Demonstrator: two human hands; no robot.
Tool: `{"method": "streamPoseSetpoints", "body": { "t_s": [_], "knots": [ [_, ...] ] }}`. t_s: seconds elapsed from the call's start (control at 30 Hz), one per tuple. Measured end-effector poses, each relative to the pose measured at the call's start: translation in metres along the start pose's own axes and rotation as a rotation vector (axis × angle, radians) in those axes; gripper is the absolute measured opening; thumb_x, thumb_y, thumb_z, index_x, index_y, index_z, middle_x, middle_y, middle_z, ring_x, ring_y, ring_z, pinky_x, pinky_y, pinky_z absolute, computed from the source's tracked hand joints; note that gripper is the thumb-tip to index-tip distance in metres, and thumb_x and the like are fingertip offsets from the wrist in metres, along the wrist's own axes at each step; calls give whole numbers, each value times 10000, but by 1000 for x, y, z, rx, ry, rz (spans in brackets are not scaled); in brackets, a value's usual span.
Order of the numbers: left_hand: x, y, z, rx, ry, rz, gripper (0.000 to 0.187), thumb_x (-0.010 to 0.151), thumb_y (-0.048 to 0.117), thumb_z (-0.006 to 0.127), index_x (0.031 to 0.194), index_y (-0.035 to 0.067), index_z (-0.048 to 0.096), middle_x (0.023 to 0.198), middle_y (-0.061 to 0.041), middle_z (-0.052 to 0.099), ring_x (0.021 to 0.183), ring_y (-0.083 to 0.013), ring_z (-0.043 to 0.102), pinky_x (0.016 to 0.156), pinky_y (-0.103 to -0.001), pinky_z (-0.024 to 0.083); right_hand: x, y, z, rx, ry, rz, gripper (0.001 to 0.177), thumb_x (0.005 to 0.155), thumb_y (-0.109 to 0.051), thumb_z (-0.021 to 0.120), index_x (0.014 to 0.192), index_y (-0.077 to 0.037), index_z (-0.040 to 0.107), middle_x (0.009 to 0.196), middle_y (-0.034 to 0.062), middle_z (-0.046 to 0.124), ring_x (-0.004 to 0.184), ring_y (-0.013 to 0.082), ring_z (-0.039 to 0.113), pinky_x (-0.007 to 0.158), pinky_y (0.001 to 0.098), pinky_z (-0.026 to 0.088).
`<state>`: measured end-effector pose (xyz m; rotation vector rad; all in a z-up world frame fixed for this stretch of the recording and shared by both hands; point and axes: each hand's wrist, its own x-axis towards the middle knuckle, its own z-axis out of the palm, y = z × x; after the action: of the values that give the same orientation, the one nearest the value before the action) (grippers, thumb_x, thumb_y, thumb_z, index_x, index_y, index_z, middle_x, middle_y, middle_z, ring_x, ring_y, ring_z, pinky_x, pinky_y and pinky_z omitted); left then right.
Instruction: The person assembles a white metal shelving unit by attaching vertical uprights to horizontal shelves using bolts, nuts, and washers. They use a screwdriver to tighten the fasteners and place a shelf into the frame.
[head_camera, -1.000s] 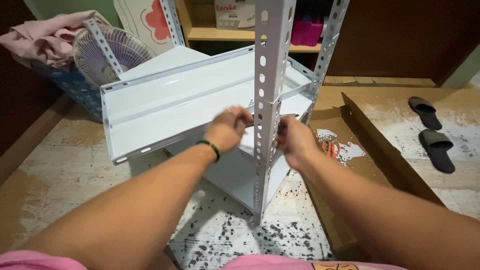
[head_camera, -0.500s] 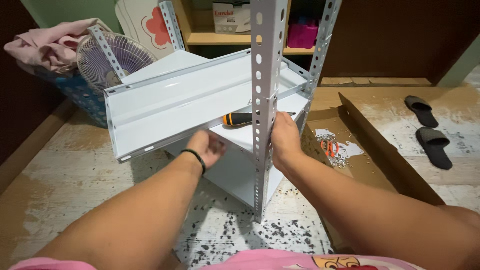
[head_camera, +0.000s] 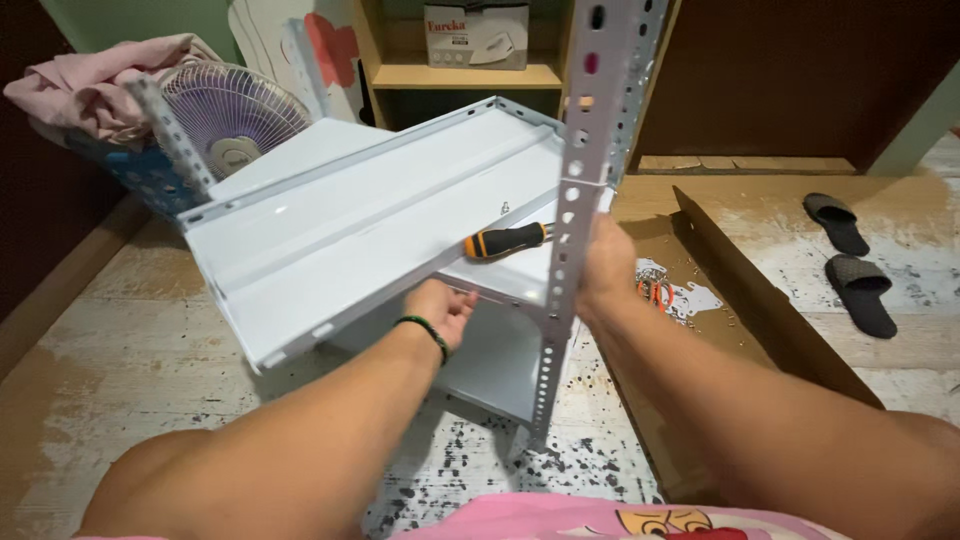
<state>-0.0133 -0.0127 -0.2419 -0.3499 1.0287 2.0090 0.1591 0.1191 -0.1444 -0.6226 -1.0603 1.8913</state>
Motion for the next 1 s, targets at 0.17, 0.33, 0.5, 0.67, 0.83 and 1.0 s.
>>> {"method": "streamPoseSetpoints", "body": {
  "t_s": [0.17, 0.33, 0.5, 0.67, 0.83, 1.0],
  "knots": [
    [0, -35, 9, -42, 36, 36, 482, 812, -196, 355, 1264, -69, 465, 1140, -232, 512, 927, -312, 663, 613, -234, 478, 2, -25, -13, -79, 47, 23, 240, 994, -286, 589, 893, -72, 631, 765, 39, 569, 619, 172, 557, 533, 386, 483],
    [-16, -54, 20, 9, 25, 71, 437, 845, -95, 392, 1235, -30, 580, 1057, -204, 632, 905, -280, 678, 565, -221, 401, 6, -37, -28, -173, 80, 42, 228, 978, -266, 572, 853, -78, 603, 718, 38, 557, 610, 173, 574, 534, 389, 506],
    [-42, -68, 45, -30, 63, 73, 378, 894, -73, 429, 1233, -11, 582, 1091, -156, 619, 912, -234, 657, 775, -291, 620, 35, -42, -53, -124, -41, 7, 160, 966, -199, 608, 851, -88, 606, 703, 39, 543, 596, 174, 531, 519, 366, 439],
    [-62, -60, 75, 291, 43, -143, 292, 975, 53, 468, 1223, -24, 600, 1144, -215, 636, 915, -256, 697, 766, -313, 628, 60, -38, -60, -55, -76, 42, 190, 978, -254, 630, 871, -100, 602, 708, 42, 546, 595, 183, 530, 519, 370, 433],
    [-39, -37, 106, 737, -415, -344, 201, 1016, 27, 498, 1162, -82, 583, 1178, -238, 683, 924, -265, 732, 760, -329, 655, 64, -35, -64, -20, -48, 77, 179, 979, -283, 621, 926, -113, 627, 712, 66, 589, 594, 213, 562, 506, 385, 461],
    [18, 10, 141, 1513, -631, 612, 282, 864, -19, 604, 1117, 65, 696, 934, -79, 749, 770, -166, 732, 670, -294, 609, 64, -36, -67, -66, 51, 207, 180, 1026, -152, 556, 1079, 5, 629, 929, 179, 708, 767, 238, 709, 638, 314, 593]
  ]
}}
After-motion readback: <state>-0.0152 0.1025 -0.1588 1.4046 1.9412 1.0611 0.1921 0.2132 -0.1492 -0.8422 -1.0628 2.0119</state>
